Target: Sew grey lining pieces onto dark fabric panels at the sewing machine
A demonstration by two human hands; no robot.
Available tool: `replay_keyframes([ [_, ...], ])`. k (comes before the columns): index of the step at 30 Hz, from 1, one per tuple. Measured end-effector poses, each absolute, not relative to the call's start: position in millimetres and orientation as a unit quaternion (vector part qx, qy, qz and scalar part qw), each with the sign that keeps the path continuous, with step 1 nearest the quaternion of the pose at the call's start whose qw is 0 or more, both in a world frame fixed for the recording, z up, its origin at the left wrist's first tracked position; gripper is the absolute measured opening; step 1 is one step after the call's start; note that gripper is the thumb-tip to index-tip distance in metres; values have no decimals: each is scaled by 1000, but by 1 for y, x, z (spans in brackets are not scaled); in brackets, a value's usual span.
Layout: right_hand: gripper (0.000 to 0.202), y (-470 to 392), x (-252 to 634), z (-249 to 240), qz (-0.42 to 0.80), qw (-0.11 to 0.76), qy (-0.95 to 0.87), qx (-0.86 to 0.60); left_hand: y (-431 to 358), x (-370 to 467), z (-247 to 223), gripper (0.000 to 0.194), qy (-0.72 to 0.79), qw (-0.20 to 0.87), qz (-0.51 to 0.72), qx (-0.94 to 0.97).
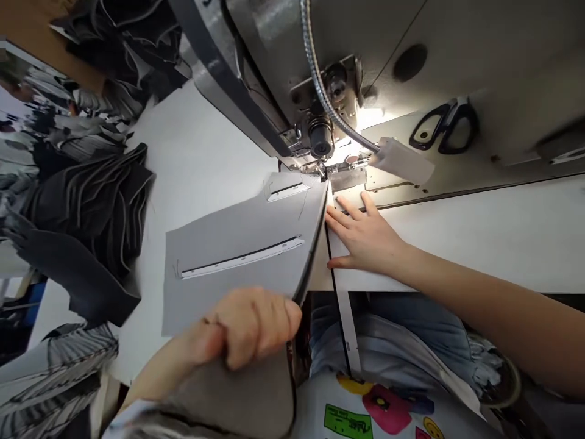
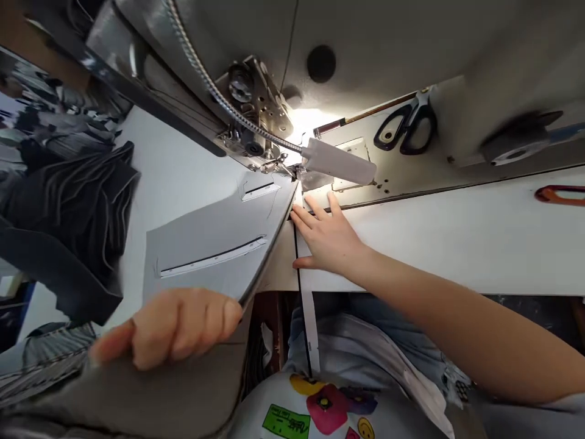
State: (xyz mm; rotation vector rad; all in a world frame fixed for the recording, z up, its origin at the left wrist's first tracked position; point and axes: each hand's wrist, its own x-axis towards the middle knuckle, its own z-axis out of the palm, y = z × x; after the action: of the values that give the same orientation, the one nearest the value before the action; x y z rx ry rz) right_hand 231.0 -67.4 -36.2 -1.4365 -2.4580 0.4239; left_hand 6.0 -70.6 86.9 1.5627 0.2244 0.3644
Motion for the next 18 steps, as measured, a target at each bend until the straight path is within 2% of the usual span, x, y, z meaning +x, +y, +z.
replay_keyframes([
  [2,82,-68,232,-35,143,140,-847,-493,-58,27,92,45,112,675,112,721],
  [3,77,-68,233,-35,141,144,-848,-491,-50,38,93,36,171,619,69,763],
  [4,73,-68,234,-35,137,147,-849,-488,-42,49,91,28,261,521,10,813],
  [5,69,-69,235,-36,133,149,-852,-485,-33,60,87,31,345,408,-50,844],
  [7,64,-70,235,-38,123,151,-855,-482,-15,78,73,71,457,225,-162,845],
  [8,64,-70,235,-39,119,152,-854,-483,-7,85,65,88,480,175,-209,834],
  [10,66,-71,234,-41,115,155,-850,-490,6,93,51,99,486,157,-269,816],
  [14,67,-73,230,-44,112,171,-843,-497,14,90,40,94,470,216,-307,799],
  [18,68,-72,230,-43,117,176,-844,-493,11,79,41,100,451,189,-325,810],
])
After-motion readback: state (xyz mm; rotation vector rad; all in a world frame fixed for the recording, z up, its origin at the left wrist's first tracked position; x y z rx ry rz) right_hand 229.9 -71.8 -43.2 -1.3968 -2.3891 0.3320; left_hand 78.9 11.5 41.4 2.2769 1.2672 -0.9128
